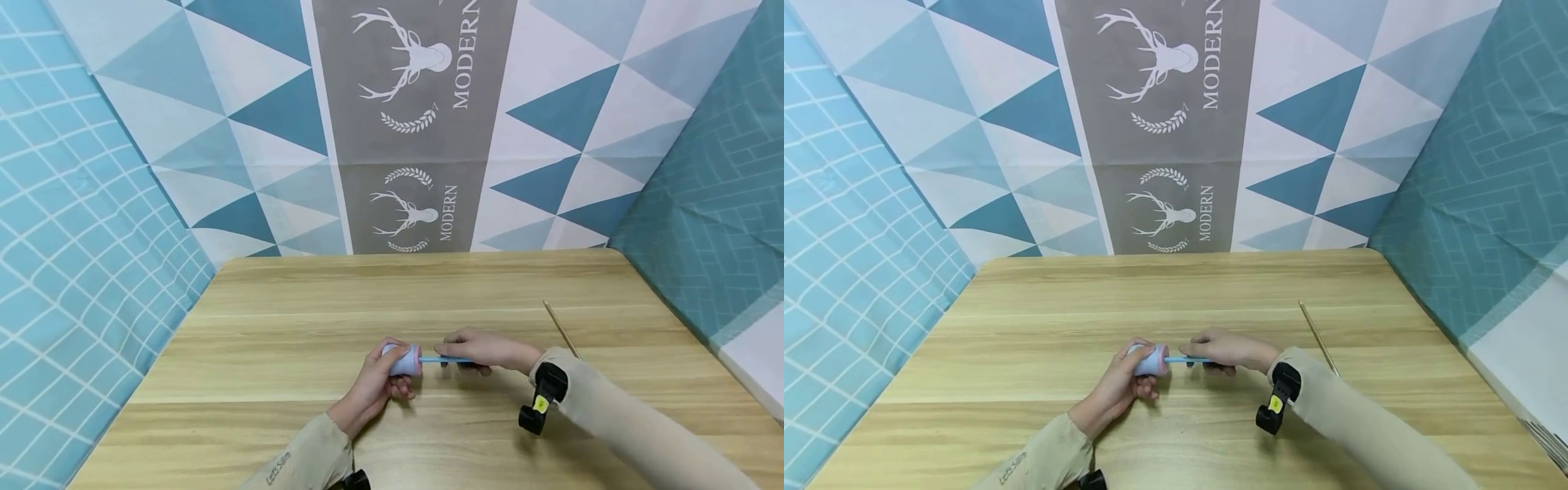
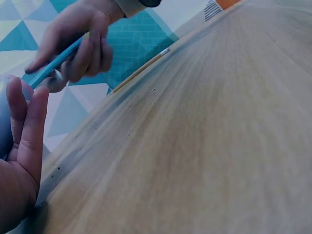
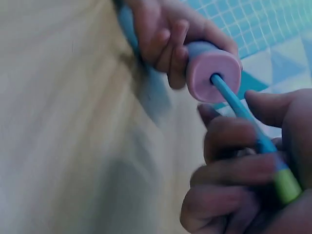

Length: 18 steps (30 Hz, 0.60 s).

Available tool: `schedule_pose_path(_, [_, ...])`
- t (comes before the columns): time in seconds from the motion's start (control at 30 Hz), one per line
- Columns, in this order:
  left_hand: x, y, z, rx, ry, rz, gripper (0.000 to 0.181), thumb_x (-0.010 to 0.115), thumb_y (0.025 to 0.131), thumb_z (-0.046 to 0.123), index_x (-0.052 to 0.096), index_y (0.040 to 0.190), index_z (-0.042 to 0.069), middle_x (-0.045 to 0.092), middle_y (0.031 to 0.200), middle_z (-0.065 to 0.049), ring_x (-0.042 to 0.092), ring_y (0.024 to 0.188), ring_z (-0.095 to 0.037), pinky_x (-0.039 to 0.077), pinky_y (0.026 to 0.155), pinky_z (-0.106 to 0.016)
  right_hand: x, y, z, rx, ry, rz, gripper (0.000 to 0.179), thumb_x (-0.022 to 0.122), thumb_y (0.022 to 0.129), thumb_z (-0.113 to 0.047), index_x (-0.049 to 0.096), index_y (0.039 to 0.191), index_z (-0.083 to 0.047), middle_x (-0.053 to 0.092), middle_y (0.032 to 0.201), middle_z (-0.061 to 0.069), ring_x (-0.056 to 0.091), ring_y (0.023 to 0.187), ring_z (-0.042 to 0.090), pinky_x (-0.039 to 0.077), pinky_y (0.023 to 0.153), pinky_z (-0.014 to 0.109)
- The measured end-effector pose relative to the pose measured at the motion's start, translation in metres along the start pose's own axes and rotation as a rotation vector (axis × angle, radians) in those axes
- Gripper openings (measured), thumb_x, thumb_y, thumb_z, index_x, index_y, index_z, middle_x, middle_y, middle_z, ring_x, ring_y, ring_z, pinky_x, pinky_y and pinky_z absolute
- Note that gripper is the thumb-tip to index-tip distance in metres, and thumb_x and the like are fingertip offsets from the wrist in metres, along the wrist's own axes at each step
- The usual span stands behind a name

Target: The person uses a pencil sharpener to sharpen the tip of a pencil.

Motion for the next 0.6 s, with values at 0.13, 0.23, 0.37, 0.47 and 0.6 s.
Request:
schedule_pose_path(0.13, [-0.001, 0.0, 0.0, -0.007, -0.014, 0.009, 0.012, 0.059, 0.097, 0.024, 0.056, 0.101, 0.012, 0.059, 0.07, -0.008, 0.055, 0.044, -0.005, 0.059, 0.05, -0.028, -0.007, -0.01, -0.03, -0.225, -0.422, 0.176, 0.026, 0.06, 0.1, -0.033, 0.064, 0.099, -0.008, 0.053, 0.064, -0.007, 0.042, 0.052, 0.005, 0.039, 0.046, 0.021])
schedule_pose_path(0.23, [-0.002, 0.0, 0.0, -0.007, -0.021, 0.018, 0.011, 0.058, 0.098, 0.023, 0.056, 0.1, 0.012, 0.059, 0.067, -0.007, 0.055, 0.043, -0.005, 0.059, 0.05, -0.028, -0.001, -0.018, -0.048, -0.393, -0.719, 0.279, 0.019, 0.07, 0.094, -0.029, 0.063, 0.099, -0.011, 0.059, 0.072, -0.009, 0.046, 0.058, 0.001, 0.042, 0.049, 0.02])
schedule_pose_path(0.37, [-0.003, 0.0, 0.0, -0.003, -0.032, 0.019, 0.01, 0.057, 0.098, 0.023, 0.056, 0.099, 0.013, 0.059, 0.066, -0.007, 0.055, 0.043, -0.005, 0.059, 0.049, -0.028, 0.009, -0.023, -0.057, -0.535, -0.91, 0.383, 0.015, 0.075, 0.089, -0.019, 0.061, 0.09, -0.013, 0.061, 0.076, -0.009, 0.048, 0.059, 0.0, 0.042, 0.049, 0.018])
schedule_pose_path(0.47, [-0.002, 0.0, 0.0, -0.001, -0.039, 0.017, 0.01, 0.057, 0.098, 0.023, 0.056, 0.098, 0.013, 0.059, 0.066, -0.006, 0.055, 0.043, -0.005, 0.059, 0.048, -0.027, 0.012, -0.023, -0.056, -0.574, -0.911, 0.427, 0.016, 0.075, 0.089, -0.014, 0.06, 0.085, -0.014, 0.059, 0.074, -0.01, 0.046, 0.059, -0.001, 0.041, 0.049, 0.016])
schedule_pose_path(0.6, [-0.002, 0.001, 0.0, -0.003, -0.041, 0.019, 0.01, 0.057, 0.098, 0.023, 0.055, 0.098, 0.013, 0.059, 0.065, -0.006, 0.055, 0.042, -0.005, 0.058, 0.048, -0.027, 0.011, -0.021, -0.053, -0.574, -0.839, 0.431, 0.015, 0.073, 0.09, -0.01, 0.06, 0.083, -0.014, 0.058, 0.073, -0.011, 0.043, 0.057, -0.003, 0.039, 0.048, 0.014])
Point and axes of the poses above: each hand's wrist, its own y-axis towards the middle knuckle, its own x-axis out of the palm, z = x × y, the point moved 8 cm from there along y, towards the middle knuckle
